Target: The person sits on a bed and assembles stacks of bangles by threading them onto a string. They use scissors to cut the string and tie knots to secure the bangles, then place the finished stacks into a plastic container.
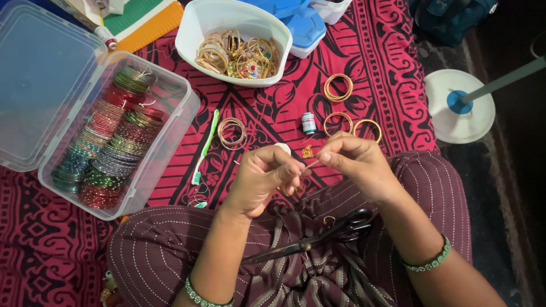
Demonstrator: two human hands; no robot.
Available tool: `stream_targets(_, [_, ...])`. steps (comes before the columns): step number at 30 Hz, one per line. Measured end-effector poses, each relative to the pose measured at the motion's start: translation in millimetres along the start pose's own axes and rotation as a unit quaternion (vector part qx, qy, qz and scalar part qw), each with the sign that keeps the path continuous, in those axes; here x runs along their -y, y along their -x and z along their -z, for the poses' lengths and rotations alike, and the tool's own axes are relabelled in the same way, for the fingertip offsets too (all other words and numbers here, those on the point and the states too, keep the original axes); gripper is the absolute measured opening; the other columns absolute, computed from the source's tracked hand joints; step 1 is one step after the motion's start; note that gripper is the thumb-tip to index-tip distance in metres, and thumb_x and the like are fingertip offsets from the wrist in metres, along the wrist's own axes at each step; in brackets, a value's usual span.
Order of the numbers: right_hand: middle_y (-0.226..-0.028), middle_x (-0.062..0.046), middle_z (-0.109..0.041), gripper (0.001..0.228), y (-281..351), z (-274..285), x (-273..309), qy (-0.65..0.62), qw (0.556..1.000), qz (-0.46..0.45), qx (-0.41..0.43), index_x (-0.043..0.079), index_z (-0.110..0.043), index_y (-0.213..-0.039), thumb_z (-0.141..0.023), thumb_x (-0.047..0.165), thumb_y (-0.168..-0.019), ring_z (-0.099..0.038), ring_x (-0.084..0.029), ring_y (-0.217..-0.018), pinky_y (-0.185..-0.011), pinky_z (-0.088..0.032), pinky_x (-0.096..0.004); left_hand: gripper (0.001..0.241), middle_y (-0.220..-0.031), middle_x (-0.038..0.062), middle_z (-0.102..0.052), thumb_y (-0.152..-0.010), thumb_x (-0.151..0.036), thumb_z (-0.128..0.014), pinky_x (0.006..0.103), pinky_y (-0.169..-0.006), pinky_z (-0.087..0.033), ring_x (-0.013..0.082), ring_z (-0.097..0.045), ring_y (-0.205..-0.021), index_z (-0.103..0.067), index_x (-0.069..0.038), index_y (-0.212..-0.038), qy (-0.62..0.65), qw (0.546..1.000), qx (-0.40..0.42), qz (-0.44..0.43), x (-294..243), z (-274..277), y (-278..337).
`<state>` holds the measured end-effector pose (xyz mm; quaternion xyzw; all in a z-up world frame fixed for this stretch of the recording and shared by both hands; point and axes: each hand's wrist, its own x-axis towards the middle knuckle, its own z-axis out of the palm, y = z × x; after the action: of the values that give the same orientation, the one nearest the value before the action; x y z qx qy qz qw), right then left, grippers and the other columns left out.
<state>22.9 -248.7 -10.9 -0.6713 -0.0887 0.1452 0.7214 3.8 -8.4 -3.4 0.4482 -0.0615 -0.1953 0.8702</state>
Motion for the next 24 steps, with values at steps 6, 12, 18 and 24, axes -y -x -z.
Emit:
stream_targets(6, [-0.096,0.001,-0.059,0.012,0,1,1,-0.001,0.999,0.033,0.000,0.002,-0.070,-0.095,-0.068,0.013,-0.101,-0.054,-0.008,-0.090,-0.081,-0.045,-0.025,0.018,-0.082,0.003,-0.066,-0.093,-0.016,-0.080,0.0244,-0.063,-0.054,0.0093,-0.065,-0.071,-0.073,0.001,-0.091,0.023,0.999,0.024,-0.004,6,2,-1])
stream_targets(12, [-0.105,-0.002,-0.063,0.012,6,-9,1,-0.080,0.996,0.030,0.029,0.004,-0.063,-0.101,-0.062,0.015,-0.104,-0.058,-0.009,-0.084,-0.075,-0.051,-0.025,0.018,-0.083,0.007,-0.070,-0.095,-0.018,-0.078,0.0277,-0.066,-0.057,0.0133,-0.067,-0.071,-0.072,-0.001,-0.095,0.119,0.991,0.051,-0.030,21,4,-5])
stream_targets(18, [-0.102,-0.013,-0.072,0.012,14,-14,0,-0.148,0.984,0.020,0.098,0.005,-0.056,-0.109,-0.053,0.017,-0.109,-0.069,-0.015,-0.085,-0.075,-0.058,-0.028,0.015,-0.083,0.007,-0.072,-0.096,-0.016,-0.078,0.0303,-0.070,-0.057,0.0156,-0.069,-0.073,-0.072,-0.003,-0.097,0.204,0.978,-0.016,-0.048,38,8,-12])
stream_targets(24, [-0.096,-0.013,-0.074,0.010,13,-11,-1,-0.112,0.993,0.026,0.002,0.005,-0.055,-0.110,-0.053,0.014,-0.109,-0.067,-0.013,-0.079,-0.073,-0.055,-0.026,0.014,-0.095,0.005,-0.073,-0.095,-0.015,-0.080,0.0342,-0.085,-0.058,0.0128,-0.068,-0.086,-0.072,-0.005,-0.099,0.185,0.981,-0.036,-0.040,52,2,-17])
